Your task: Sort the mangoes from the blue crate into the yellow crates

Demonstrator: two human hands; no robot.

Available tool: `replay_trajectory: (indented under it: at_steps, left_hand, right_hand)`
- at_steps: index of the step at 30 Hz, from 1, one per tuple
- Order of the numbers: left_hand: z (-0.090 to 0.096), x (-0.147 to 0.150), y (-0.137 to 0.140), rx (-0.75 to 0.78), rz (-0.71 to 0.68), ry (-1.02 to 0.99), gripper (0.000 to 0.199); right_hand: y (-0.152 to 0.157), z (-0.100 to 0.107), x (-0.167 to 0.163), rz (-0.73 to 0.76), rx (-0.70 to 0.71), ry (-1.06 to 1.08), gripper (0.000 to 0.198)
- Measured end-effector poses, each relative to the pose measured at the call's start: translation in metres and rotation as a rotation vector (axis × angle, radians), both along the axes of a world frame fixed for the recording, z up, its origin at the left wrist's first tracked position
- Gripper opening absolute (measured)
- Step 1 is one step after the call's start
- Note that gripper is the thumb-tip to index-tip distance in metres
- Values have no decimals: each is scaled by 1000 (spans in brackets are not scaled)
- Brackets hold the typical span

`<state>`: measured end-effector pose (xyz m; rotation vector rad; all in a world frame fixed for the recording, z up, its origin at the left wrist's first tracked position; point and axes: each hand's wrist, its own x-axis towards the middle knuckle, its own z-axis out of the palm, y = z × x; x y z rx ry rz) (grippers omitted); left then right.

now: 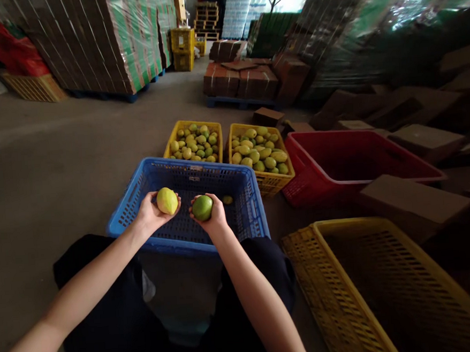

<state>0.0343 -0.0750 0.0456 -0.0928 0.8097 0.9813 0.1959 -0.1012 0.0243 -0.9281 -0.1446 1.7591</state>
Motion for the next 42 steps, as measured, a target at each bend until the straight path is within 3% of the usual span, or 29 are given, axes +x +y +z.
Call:
replay_trajectory:
  at_steps: [3,13,18,26,28,30,32,35,39,42]
  left_hand:
    - [-2,2,-2,-24,-51,7,27]
    - [-3,14,-2,-61,-142,-15,36]
    - [-3,18,-1,-73,-152,-29,38]
    - [2,18,-3,-21,-208,54,37]
    - [3,18,-4,87,-249,138,36]
    - [5,17,-6,350,-247,300,29]
    - [9,12,-7,732,-201,529,38]
    - [15,0,-7,1210,-149,815,59]
    - [17,-11,-6,1482,-136,922,55]
    - [15,-12,-7,1515,-154,916,56]
  right_hand:
    - [3,-5,2,-85,-144,-32,22]
    - [4,4,-3,-178,-310,-13,31]
    - [3,7,-3,-179,-292,-33,29]
    - [0,17,-4,-73,-89,-82,22]
    - [0,17,-4,-52,-77,-136,22]
    - [0,18,-3,-88,13,-243,21]
    - [-3,21,-1,-168,240,-418,23]
    - [-9,27,4,-278,637,-738,45]
    - [-15,31,9,-297,891,-938,50]
    - [-16,28,8,-287,946,-929,50]
